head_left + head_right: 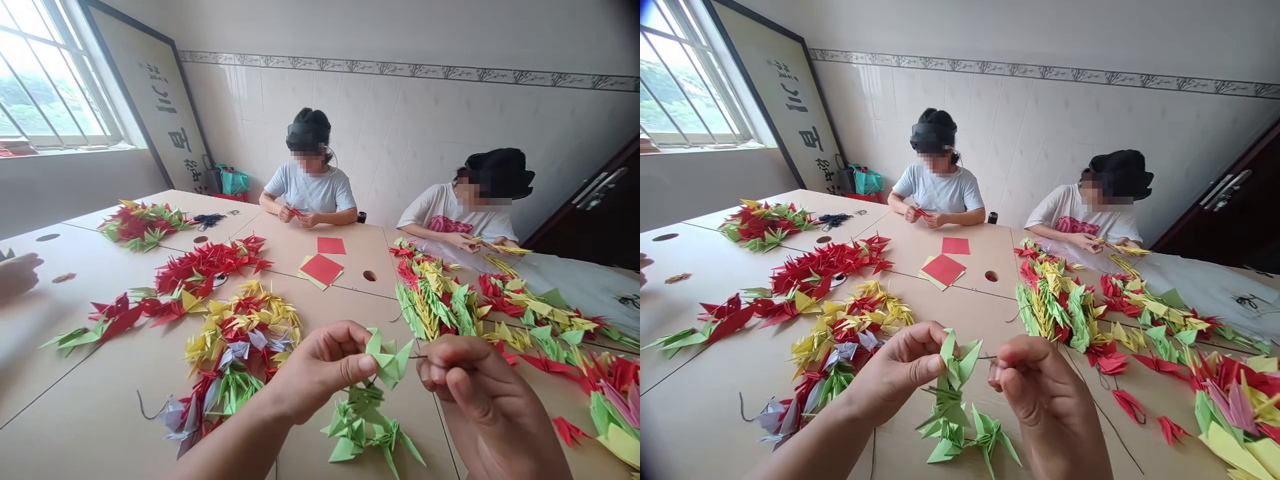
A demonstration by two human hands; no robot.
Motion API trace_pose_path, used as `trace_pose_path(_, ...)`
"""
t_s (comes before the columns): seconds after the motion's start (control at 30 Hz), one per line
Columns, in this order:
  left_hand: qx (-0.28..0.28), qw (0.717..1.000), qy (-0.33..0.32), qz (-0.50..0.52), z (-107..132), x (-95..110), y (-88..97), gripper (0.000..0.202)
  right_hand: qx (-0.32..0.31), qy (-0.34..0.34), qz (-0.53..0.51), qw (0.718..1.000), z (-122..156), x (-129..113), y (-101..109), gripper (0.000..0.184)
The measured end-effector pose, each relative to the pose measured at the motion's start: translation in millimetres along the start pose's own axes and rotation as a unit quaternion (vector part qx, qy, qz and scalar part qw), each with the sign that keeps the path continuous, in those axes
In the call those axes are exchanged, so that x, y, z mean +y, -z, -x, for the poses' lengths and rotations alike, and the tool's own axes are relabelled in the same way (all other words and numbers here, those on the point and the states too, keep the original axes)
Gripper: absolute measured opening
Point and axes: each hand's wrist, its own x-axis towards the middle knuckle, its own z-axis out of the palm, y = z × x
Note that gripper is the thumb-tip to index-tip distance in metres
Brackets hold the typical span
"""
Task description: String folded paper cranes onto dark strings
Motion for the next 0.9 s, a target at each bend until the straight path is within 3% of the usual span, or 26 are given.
trace_pose_path(0.2,0.013,0.996,-0.055,-0.064,5,4,-6.1,0.029,0.037,0.001,0.092,0.995,6,0,-6,0.016)
trace_pose_path(0.33,0.034,0.988,-0.112,-0.102,8,2,-6.5,0.025,-0.016,-0.047,0.181,0.982,7,4,-6,0.036)
trace_pose_path(0.4,0.054,0.971,-0.154,-0.176,10,-1,-6.0,0.022,-0.050,-0.065,0.229,0.970,5,7,-7,0.045)
trace_pose_path(0.5,0.074,0.921,-0.208,-0.320,12,-5,-5.3,0.018,-0.080,-0.078,0.276,0.955,1,10,-12,0.036)
trace_pose_path(0.63,0.073,0.890,-0.186,-0.409,11,-7,-5.3,0.019,-0.048,-0.039,0.307,0.950,-2,12,-22,0.029)
trace_pose_path(0.73,0.075,0.899,-0.147,-0.406,10,-4,-5.0,0.020,0.000,-0.027,0.310,0.950,-2,13,-26,0.035)
trace_pose_path(0.9,0.022,0.958,-0.085,-0.271,6,4,-2.6,0.037,0.035,-0.048,0.220,0.974,-4,12,-27,0.038)
